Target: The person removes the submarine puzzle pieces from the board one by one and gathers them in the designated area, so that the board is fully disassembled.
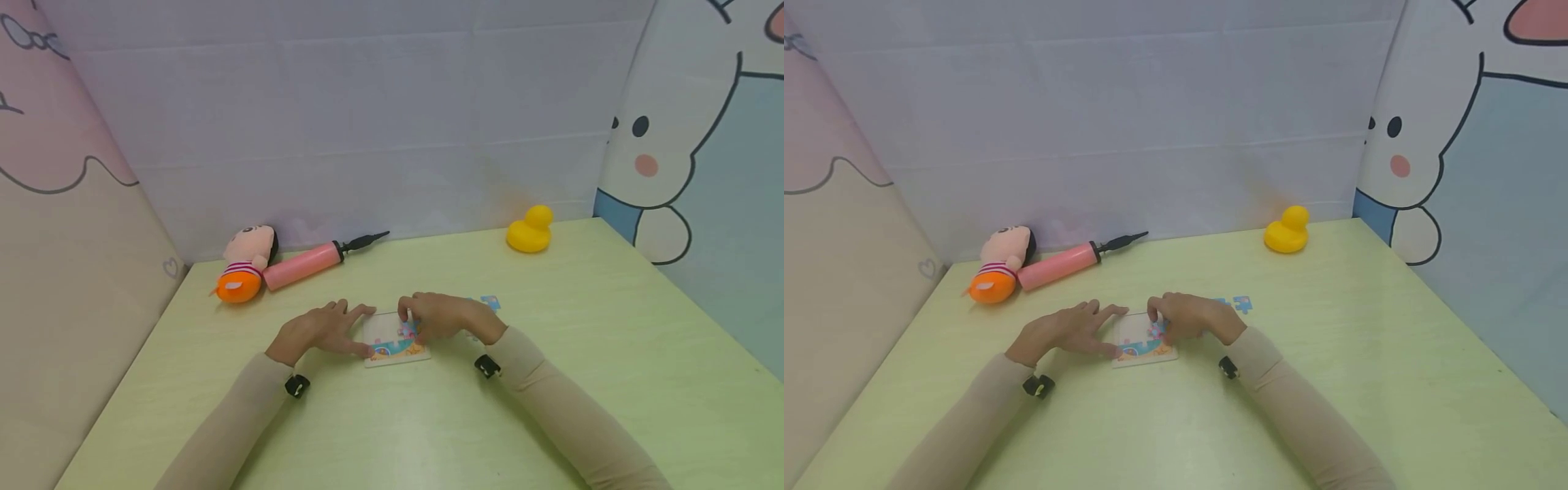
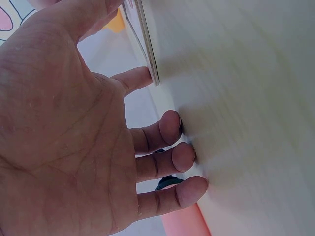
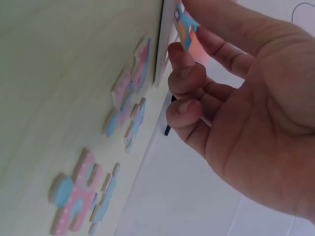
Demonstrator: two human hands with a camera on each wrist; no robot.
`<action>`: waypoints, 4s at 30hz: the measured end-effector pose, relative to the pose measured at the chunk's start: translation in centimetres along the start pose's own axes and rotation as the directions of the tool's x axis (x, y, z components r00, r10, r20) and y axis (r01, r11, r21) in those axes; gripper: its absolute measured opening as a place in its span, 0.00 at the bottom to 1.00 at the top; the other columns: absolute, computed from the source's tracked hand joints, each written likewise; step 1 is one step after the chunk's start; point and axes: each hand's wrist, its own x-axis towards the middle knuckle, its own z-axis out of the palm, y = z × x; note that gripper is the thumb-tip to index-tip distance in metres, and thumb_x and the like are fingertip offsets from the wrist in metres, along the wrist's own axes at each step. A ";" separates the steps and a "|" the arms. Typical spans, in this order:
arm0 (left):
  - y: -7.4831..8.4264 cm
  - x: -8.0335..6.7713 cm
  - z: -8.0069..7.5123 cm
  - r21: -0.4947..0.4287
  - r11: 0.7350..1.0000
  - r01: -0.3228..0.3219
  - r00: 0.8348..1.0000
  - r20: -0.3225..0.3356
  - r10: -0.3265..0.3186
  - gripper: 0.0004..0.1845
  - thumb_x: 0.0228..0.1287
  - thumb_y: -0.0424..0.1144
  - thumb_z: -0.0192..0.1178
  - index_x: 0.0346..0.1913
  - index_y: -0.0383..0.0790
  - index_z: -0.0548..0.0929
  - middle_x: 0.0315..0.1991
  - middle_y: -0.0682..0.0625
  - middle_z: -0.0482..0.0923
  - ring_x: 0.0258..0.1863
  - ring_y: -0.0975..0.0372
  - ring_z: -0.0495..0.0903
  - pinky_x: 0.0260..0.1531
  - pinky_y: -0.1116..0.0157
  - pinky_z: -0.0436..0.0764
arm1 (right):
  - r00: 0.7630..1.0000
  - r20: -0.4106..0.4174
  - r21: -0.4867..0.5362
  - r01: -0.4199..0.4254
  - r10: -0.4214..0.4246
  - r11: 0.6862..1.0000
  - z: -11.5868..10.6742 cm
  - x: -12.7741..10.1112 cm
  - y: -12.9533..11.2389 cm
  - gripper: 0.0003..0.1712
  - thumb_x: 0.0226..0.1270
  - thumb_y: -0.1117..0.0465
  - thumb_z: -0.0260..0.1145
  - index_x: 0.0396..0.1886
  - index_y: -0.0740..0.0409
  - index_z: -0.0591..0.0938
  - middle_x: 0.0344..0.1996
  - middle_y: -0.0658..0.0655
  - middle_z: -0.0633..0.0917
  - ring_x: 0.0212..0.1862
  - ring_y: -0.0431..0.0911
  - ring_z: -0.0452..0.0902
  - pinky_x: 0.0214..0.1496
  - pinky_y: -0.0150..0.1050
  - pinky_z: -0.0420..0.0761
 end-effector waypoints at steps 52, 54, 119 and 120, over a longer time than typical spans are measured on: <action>-0.3 0.5 0.3 0.015 1.000 -0.002 1.000 -0.006 0.002 0.47 0.59 0.71 0.60 0.77 0.56 0.57 0.61 0.36 0.67 0.59 0.46 0.69 0.54 0.42 0.73 | 0.987 0.018 0.068 0.155 -0.157 0.986 -3.7 -3.3 3.7 0.13 0.72 0.69 0.61 0.51 0.51 0.80 0.34 0.51 0.80 0.32 0.43 0.73 0.43 0.38 0.75; -0.4 0.6 0.4 0.016 1.000 0.002 1.000 0.004 -0.002 0.48 0.60 0.71 0.59 0.78 0.56 0.56 0.62 0.36 0.66 0.60 0.46 0.69 0.55 0.43 0.73 | 0.989 0.026 0.069 0.147 -0.149 0.987 -3.8 -3.5 4.0 0.12 0.73 0.69 0.61 0.51 0.51 0.80 0.34 0.50 0.80 0.32 0.42 0.73 0.43 0.38 0.75; -0.3 0.1 0.3 -0.018 1.000 -0.001 1.000 -0.010 0.001 0.48 0.58 0.71 0.61 0.77 0.56 0.57 0.62 0.36 0.66 0.60 0.45 0.68 0.55 0.41 0.71 | 0.923 0.352 0.232 -0.248 0.156 0.940 -5.9 -7.9 11.0 0.18 0.66 0.73 0.59 0.53 0.55 0.81 0.26 0.49 0.76 0.23 0.40 0.65 0.23 0.30 0.57; -0.3 0.2 0.3 -0.018 1.000 0.000 1.000 -0.010 0.000 0.47 0.58 0.71 0.61 0.77 0.56 0.57 0.62 0.36 0.66 0.60 0.45 0.68 0.55 0.41 0.72 | 0.923 0.354 0.231 -0.244 0.153 0.942 -6.0 -8.0 11.1 0.18 0.66 0.73 0.59 0.53 0.55 0.81 0.26 0.49 0.76 0.23 0.40 0.64 0.22 0.30 0.56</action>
